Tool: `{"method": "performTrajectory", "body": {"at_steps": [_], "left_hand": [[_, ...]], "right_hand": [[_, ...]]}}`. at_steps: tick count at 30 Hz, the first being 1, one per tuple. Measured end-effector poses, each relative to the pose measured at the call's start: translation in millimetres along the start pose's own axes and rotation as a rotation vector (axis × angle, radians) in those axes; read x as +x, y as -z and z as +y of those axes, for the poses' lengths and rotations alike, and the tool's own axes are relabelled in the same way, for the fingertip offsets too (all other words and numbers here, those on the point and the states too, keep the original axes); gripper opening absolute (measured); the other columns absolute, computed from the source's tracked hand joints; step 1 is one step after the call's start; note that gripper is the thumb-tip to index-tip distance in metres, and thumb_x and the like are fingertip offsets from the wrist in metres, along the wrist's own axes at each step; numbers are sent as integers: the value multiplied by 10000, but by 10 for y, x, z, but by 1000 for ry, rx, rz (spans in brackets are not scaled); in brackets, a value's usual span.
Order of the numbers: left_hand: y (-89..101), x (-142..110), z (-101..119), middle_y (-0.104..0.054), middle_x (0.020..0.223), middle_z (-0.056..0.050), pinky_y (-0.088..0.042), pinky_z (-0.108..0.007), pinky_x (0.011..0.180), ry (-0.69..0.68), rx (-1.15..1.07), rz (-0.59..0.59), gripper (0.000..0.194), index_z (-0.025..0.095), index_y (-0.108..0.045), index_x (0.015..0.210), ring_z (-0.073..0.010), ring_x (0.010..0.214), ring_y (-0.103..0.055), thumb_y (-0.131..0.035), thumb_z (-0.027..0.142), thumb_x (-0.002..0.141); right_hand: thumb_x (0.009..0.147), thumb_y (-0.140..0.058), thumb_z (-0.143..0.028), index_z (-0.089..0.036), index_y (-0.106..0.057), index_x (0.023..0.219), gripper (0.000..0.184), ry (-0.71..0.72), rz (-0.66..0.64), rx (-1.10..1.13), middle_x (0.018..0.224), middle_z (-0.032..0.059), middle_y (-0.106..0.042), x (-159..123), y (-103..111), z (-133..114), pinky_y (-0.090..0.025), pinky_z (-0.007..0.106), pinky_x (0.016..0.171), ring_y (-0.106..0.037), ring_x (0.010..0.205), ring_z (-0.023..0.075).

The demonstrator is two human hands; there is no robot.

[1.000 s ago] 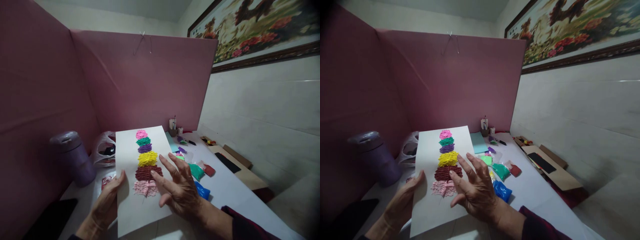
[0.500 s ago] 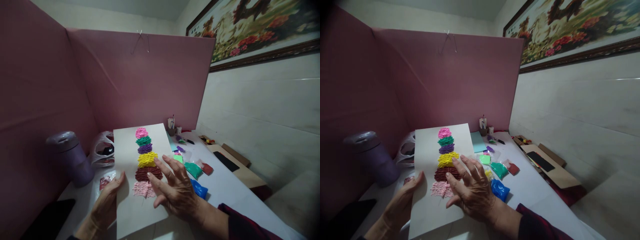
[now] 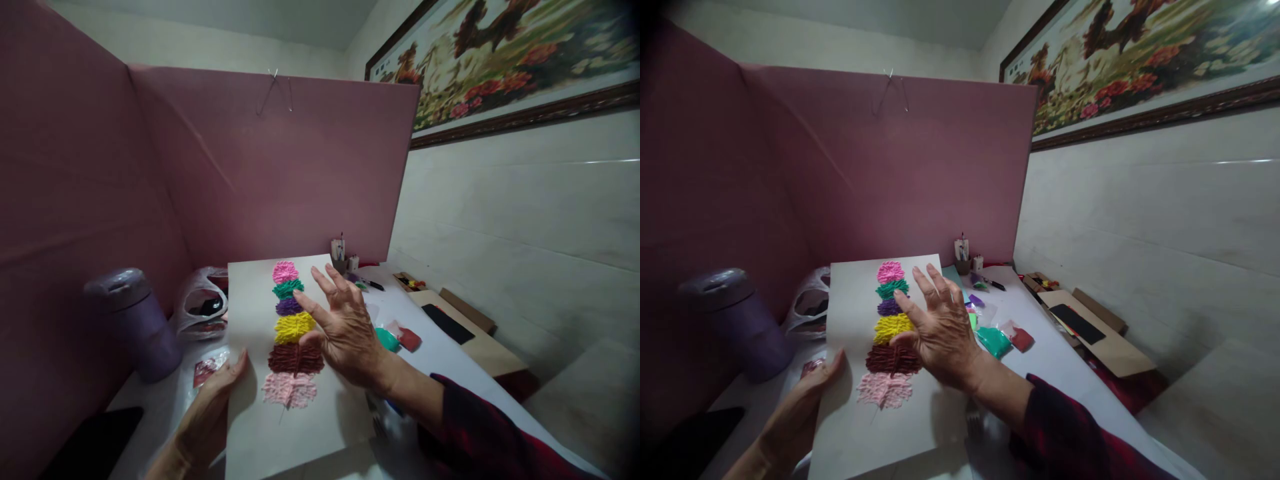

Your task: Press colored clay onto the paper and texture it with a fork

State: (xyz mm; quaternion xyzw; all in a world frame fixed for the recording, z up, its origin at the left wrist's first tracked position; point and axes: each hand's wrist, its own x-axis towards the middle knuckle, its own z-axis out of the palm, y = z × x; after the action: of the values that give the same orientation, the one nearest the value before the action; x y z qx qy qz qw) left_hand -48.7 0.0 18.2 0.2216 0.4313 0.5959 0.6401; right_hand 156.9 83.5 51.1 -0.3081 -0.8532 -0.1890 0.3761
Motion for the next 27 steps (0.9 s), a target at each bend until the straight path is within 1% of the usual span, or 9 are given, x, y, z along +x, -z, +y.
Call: {"method": "performTrajectory", "body": {"at_steps": [3, 7, 11, 13, 17, 19, 22, 24, 27], "left_hand": [[18, 14, -3, -763, 831, -84, -608, -284, 605, 4, 6, -5, 480, 133, -602, 1200, -263, 751, -742, -759, 226, 756], [35, 35, -9, -760, 800, -79, -596, -263, 580, -20, 7, 5, 429, 123, -618, 1162, -242, 711, -740, -752, 213, 764], [21, 30, -9, -753, 739, -60, -570, -223, 517, -19, 13, 31, 384, 128, -638, 1120, -212, 634, -730, -753, 204, 762], [15, 22, -7, -752, 740, -61, -577, -234, 532, -20, 14, 27, 401, 127, -626, 1141, -220, 651, -733, -747, 211, 769], [27, 17, 8, -757, 817, -86, -605, -287, 618, -24, 19, -25, 451, 117, -590, 1195, -251, 731, -741, -737, 221, 781], [38, 24, 19, -757, 816, -87, -604, -278, 611, -26, 22, -26, 415, 115, -597, 1187, -242, 709, -741, -715, 209, 801], [46, 37, 27, -752, 744, -68, -583, -228, 529, -38, 16, 20, 345, 117, -619, 1158, -206, 606, -729, -679, 178, 824], [49, 42, 25, -745, 704, -58, -571, -210, 498, -45, 9, 38, 349, 113, -623, 1153, -193, 559, -717, -685, 154, 812], [56, 34, 28, -748, 724, -75, -596, -259, 556, -47, -1, 0, 400, 105, -611, 1170, -225, 602, -728, -710, 156, 786]], "right_hand": [[902, -319, -659, -304, -463, 1399, 627, -27, -2, -27, 1568, 79, -197, 87, -61, 54, -222, 525, 1098, -122, 1439, 326], [919, -307, -640, -288, -500, 1372, 605, -25, -4, -24, 1563, 83, -201, 134, -108, 66, -204, 519, 1106, -97, 1442, 324], [913, -296, -647, -263, -509, 1365, 629, -5, 1, -33, 1558, 99, -217, 180, -108, 44, -210, 520, 1106, -105, 1440, 321], [913, -299, -646, -257, -513, 1359, 629, 2, -11, -31, 1551, 104, -236, 192, -109, 36, -217, 515, 1105, -107, 1440, 314], [917, -319, -636, -273, -522, 1349, 599, 9, -12, -18, 1557, 87, -229, 160, -119, 26, -225, 508, 1102, -112, 1443, 309], [916, -338, -629, -275, -546, 1326, 579, 26, 9, -3, 1554, 85, -240, 128, -124, 21, -226, 510, 1102, -122, 1443, 310], [913, -401, -598, -264, -567, 1304, 540, 61, 39, 18, 1542, 99, -267, 88, -130, 18, -238, 515, 1097, -143, 1440, 311], [914, -439, -568, -253, -574, 1297, 514, 89, 61, 28, 1530, 112, -292, 72, -131, 15, -247, 523, 1090, -157, 1436, 316], [918, -446, -555, -237, -595, 1274, 500, 121, 93, 54, 1510, 128, -328, 54, -117, 1, -266, 525, 1078, -183, 1429, 321]]}}
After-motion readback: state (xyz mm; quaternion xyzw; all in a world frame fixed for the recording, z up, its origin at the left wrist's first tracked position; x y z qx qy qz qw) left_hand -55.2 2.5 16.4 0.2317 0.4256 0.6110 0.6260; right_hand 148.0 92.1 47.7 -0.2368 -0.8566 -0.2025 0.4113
